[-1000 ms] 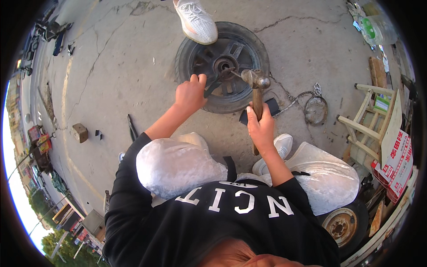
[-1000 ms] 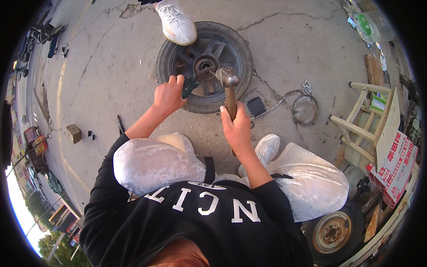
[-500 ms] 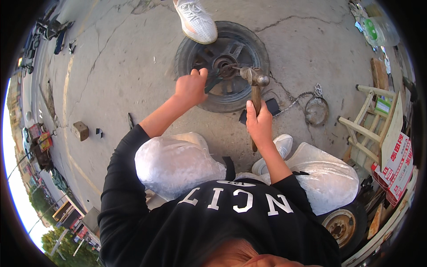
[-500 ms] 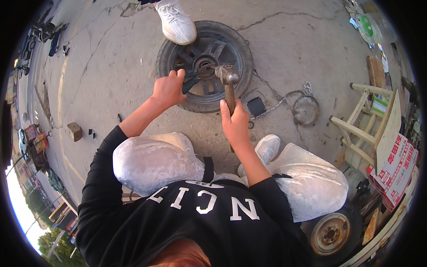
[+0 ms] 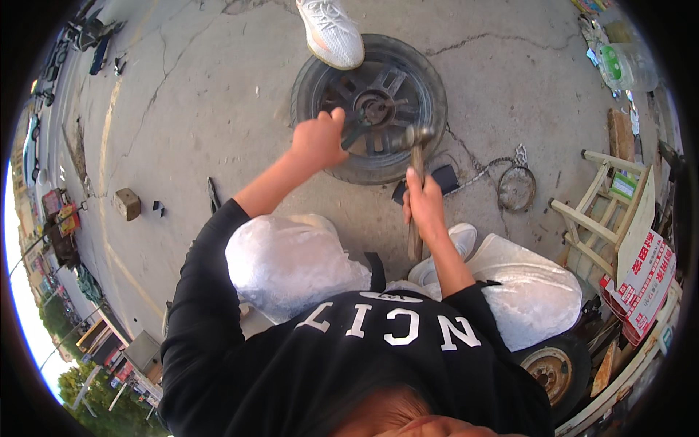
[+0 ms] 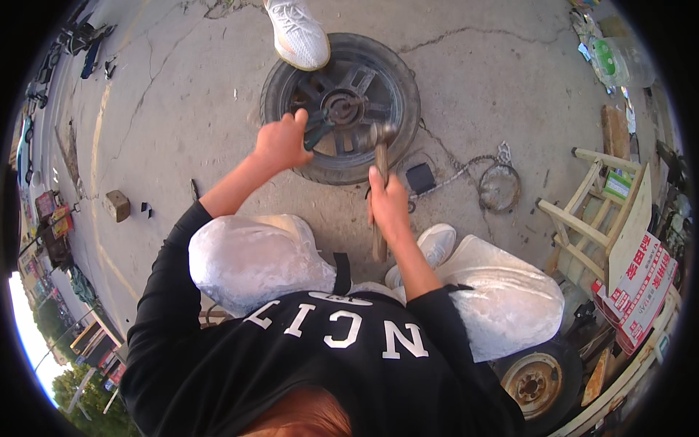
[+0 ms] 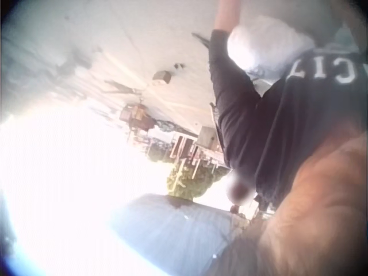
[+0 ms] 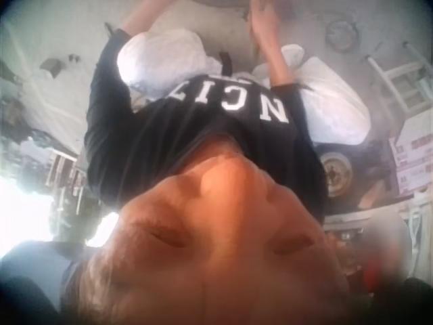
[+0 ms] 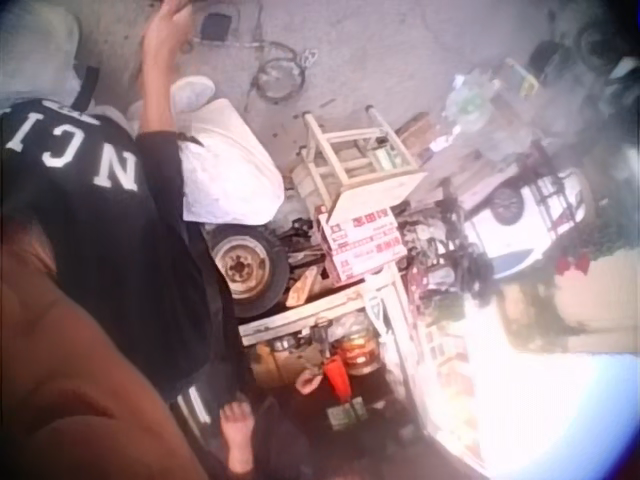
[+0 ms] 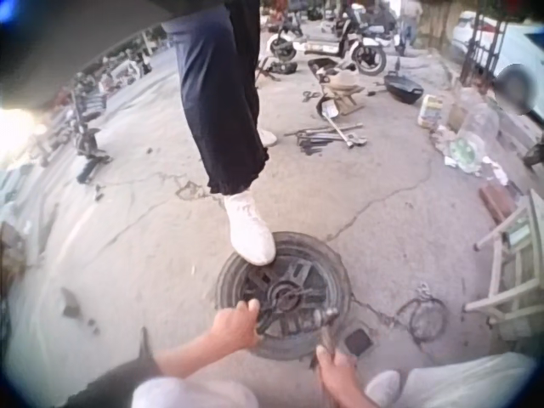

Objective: The person removes a bearing from a wheel hub using a hammer and pry bar, then cleans and applies grease to the bearing before placing it back into the hub.

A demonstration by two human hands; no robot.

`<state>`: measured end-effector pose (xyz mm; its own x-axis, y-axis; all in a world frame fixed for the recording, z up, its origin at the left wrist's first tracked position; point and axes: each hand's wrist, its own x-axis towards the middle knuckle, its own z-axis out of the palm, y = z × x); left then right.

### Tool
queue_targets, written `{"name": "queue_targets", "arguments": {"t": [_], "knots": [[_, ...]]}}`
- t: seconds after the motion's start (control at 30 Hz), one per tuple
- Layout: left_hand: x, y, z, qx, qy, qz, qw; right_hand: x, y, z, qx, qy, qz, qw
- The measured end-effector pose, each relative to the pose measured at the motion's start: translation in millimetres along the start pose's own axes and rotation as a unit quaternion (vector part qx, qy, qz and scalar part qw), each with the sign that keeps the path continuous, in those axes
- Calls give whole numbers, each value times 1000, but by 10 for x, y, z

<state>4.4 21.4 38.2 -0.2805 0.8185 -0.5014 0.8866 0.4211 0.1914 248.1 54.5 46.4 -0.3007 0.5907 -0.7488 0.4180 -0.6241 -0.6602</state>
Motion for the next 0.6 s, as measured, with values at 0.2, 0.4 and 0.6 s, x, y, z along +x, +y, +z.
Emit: {"name": "queue_targets", "arguments": {"t": [0.2, 0.4, 0.6], "knots": [[-9, -36, 82, 23, 18, 21, 999, -327, -680, -44, 18, 33, -214, 976], [-3, -33, 59, 21, 11, 25, 999, -396, -672, -100, 111, 60, -426, 896], [68, -141, 41, 10, 57, 17, 998, -73, 121, -32, 19, -36, 38, 998]]}}
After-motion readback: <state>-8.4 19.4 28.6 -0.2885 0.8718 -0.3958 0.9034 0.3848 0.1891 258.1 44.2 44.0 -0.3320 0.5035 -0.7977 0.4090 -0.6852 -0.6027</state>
